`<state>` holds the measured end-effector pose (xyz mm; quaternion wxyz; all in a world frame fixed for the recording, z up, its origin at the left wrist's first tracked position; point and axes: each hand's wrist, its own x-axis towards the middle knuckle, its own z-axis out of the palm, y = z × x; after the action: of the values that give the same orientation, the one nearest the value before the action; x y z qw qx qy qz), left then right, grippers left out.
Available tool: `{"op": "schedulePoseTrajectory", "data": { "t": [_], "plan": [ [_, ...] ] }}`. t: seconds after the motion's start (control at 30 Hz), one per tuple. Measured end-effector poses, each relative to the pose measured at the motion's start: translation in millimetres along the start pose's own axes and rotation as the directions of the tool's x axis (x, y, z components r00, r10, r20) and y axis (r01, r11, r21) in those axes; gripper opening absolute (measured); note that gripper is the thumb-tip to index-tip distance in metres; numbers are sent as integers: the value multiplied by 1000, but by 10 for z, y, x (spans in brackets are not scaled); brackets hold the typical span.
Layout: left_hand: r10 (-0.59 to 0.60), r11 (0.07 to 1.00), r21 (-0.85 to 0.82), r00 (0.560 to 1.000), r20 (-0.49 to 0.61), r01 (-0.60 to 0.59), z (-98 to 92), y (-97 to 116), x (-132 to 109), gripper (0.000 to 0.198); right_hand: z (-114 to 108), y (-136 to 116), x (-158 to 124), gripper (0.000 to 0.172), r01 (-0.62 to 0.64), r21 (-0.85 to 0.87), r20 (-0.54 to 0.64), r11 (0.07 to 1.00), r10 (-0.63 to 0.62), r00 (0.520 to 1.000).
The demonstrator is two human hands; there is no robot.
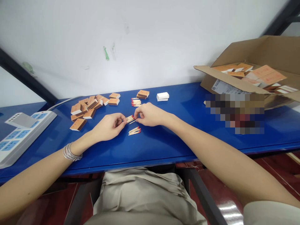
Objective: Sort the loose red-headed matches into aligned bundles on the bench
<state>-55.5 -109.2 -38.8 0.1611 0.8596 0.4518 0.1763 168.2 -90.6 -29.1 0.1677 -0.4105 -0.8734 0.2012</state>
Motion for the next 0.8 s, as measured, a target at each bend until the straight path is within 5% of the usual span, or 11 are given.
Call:
{"op": "schedulePoseTrajectory", "data": {
  "t": [0.37,0.63,0.8],
  "plan": [
    [-31,999,12,999,-29,32,-4,-14,10,14,44,-2,20,13,-15,-61,13,998,15,1000],
    [-32,999,-5,999,-15,32,-17,-4,14,16,-117,-51,-60,14,30,139,129,990,-48,991],
    [41,998,-55,999,-2,-41,-40,16,-11,11,-70,17,-23,19,12,169,26,986,-16,1000]
  ]
}}
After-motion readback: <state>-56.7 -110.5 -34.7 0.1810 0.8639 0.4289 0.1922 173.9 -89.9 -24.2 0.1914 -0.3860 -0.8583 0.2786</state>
